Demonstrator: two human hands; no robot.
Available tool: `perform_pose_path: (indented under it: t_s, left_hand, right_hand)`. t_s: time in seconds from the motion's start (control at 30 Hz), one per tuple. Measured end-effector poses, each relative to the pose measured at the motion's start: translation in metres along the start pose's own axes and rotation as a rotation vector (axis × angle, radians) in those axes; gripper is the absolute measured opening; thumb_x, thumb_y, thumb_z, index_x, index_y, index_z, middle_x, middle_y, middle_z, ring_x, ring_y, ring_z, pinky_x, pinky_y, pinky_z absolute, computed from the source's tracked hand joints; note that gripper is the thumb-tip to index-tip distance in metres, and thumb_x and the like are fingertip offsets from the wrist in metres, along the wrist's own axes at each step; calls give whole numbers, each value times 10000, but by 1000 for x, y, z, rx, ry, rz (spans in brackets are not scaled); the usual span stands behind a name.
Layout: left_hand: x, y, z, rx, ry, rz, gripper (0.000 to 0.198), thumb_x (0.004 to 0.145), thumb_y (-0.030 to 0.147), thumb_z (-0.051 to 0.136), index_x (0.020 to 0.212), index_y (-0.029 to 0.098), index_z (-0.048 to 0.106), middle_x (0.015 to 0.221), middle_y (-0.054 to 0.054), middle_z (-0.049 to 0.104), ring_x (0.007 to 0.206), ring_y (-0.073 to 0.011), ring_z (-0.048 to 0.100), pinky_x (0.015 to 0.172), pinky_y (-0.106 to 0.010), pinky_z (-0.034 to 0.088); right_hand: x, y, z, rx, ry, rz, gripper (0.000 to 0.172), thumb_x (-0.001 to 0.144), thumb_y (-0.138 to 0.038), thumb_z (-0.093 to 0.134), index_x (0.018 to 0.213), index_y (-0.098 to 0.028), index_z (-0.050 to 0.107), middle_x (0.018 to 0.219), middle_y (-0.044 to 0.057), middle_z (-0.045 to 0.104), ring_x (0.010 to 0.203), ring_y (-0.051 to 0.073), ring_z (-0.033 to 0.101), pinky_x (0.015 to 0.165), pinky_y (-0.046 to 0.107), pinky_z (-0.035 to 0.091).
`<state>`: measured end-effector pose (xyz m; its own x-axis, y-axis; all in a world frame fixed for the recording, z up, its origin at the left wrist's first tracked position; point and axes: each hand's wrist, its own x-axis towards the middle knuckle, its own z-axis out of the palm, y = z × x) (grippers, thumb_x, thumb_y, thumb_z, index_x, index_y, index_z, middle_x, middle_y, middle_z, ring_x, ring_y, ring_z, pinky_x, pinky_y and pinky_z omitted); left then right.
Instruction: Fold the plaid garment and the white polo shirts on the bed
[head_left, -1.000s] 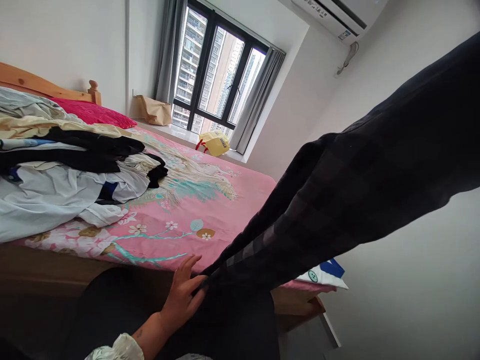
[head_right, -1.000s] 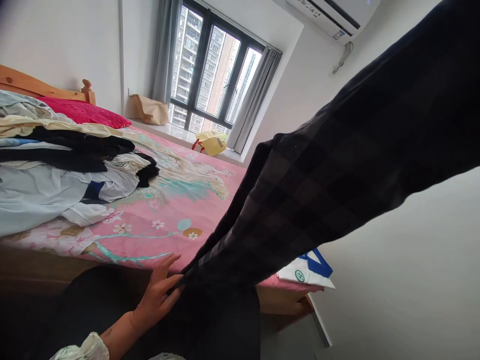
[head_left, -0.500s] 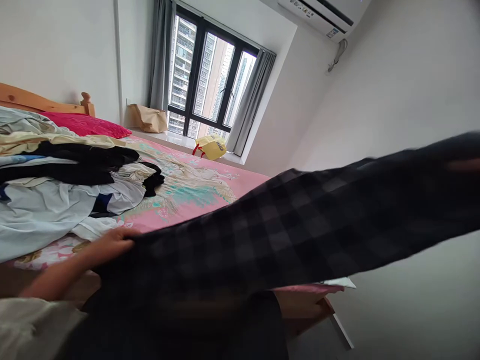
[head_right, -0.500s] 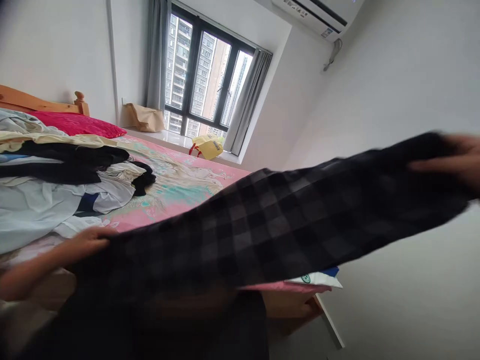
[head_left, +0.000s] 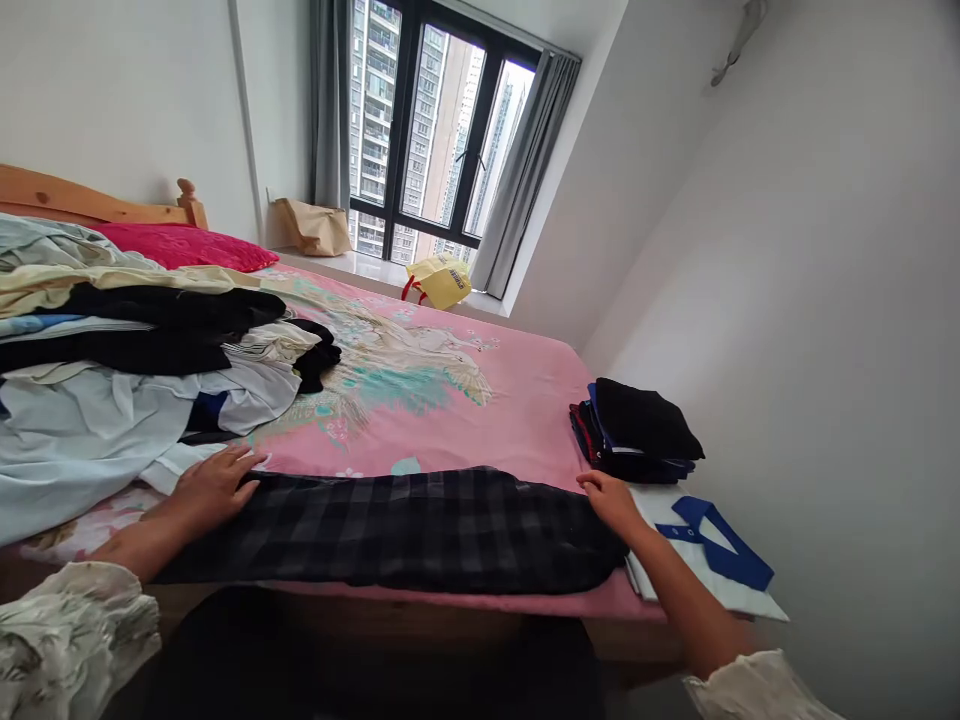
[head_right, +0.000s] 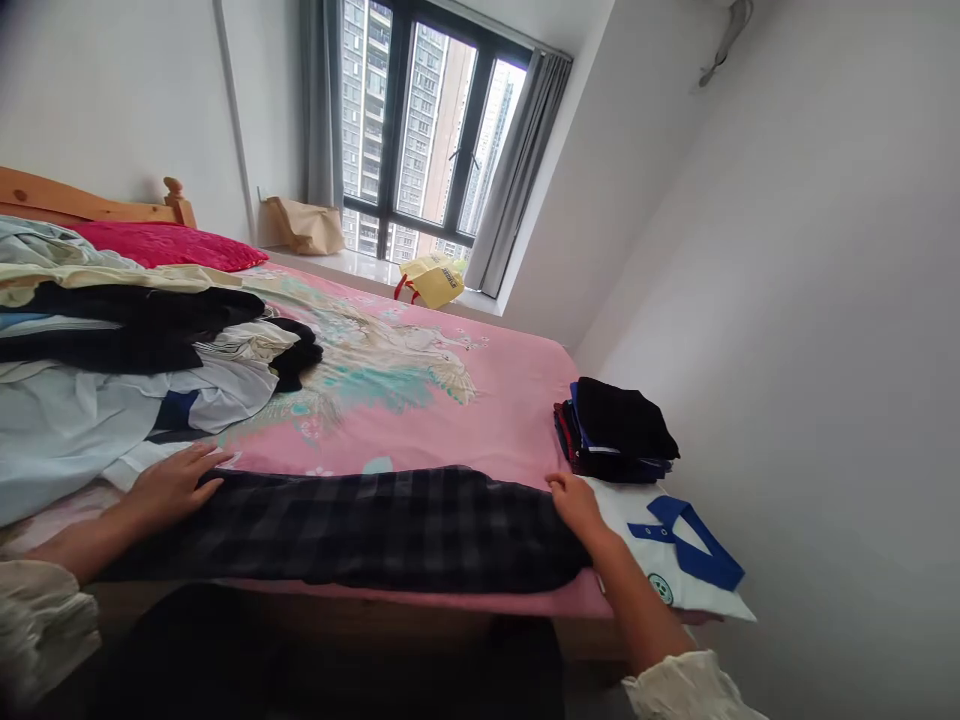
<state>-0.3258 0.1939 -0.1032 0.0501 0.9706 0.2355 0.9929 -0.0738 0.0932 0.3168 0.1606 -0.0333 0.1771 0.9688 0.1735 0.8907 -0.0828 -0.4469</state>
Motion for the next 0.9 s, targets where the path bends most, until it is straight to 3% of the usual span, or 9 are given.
perform_pose_path:
  t_s: [0.13, 0.2, 0.3, 0.37, 0.47, 0.57, 0.67, 0.77, 0.9]
  left_hand:
    - [-12, 21, 22, -28, 75, 220, 415, 877, 333, 418, 1225, 203, 604, 1395, -95, 523, 1356, -271, 377, 1135, -437, 244]
    - [-21, 32, 29, -74, 45, 304, 397, 904, 343, 388, 1215, 258, 620, 1396, -48, 534, 1355, -232, 392, 1151, -409, 226]
    - [-34, 31, 38, -95, -49, 282, 430, 923, 413, 373, 1296, 322, 566, 1435, -14, 495, 1361, -244, 391, 1158, -470, 182]
    - [-38, 21, 45, -86, -97, 213, 501, 904, 499, 395, 1375, 348, 472, 1475, -4, 437, 1377, -265, 365, 1160, -510, 140]
    - [-39, 6, 51, -62, -142, 123, 630, 862, 607, 410, 1425, 324, 398, 1511, -13, 373, 1410, -278, 298, 1165, -494, 128]
    - [-34, 2, 51, -52, -183, 93, 709, 833, 664, 412, 1434, 288, 390, 1519, -32, 354, 1423, -282, 267, 1169, -481, 120]
    - [-31, 7, 44, -60, -223, 76, 778, 789, 699, 449, 1431, 262, 399, 1520, -59, 346, 1421, -296, 268, 1169, -490, 116]
    - [-26, 16, 33, -73, -279, 62, 786, 770, 682, 492, 1416, 239, 429, 1511, -89, 360, 1413, -308, 285, 1157, -512, 143]
    - [-18, 17, 24, -62, -249, 130, 490, 885, 329, 392, 1360, 282, 503, 1485, -53, 417, 1405, -253, 316, 1148, -542, 125]
  right_hand:
    - [21, -53, 51, 69, -83, -181, 280, 843, -245, 436, 933, -191, 695, 980, 51, 715, 927, 192, 653, 873, 324, 490]
    - [24, -84, 76, 94, -83, -248, 300, 862, -242, 412, 978, -187, 684, 1028, 64, 698, 996, 198, 626, 942, 349, 464]
    - [9, -120, 112, 79, -20, -411, 373, 891, -284, 412, 1180, -169, 616, 1233, 101, 615, 1216, 229, 505, 1090, 421, 344]
    - [-16, -124, 134, 1, -44, -529, 479, 896, -367, 448, 1337, -189, 510, 1406, 93, 487, 1359, 259, 354, 1153, 487, 224]
    - [-57, -95, 157, -163, -266, -512, 583, 896, -478, 448, 1439, -278, 382, 1523, 38, 325, 1423, 278, 242, 1158, 553, 148]
    - [-76, -55, 161, -286, -323, -314, 647, 909, -540, 379, 1477, -238, 311, 1555, 50, 235, 1434, 269, 213, 1162, 531, 157]
    - [-69, -47, 148, -321, -301, -194, 641, 886, -535, 421, 1416, -175, 428, 1504, 101, 349, 1392, 293, 312, 1120, 511, 267]
    - [-49, -79, 136, -194, -243, -212, 458, 936, -434, 348, 1187, -174, 631, 1280, 117, 596, 1215, 268, 528, 1007, 446, 410]
    - [-19, -129, 143, -5, -116, -449, 369, 936, -239, 330, 1106, -200, 655, 1184, 74, 649, 1191, 220, 528, 1069, 403, 349]
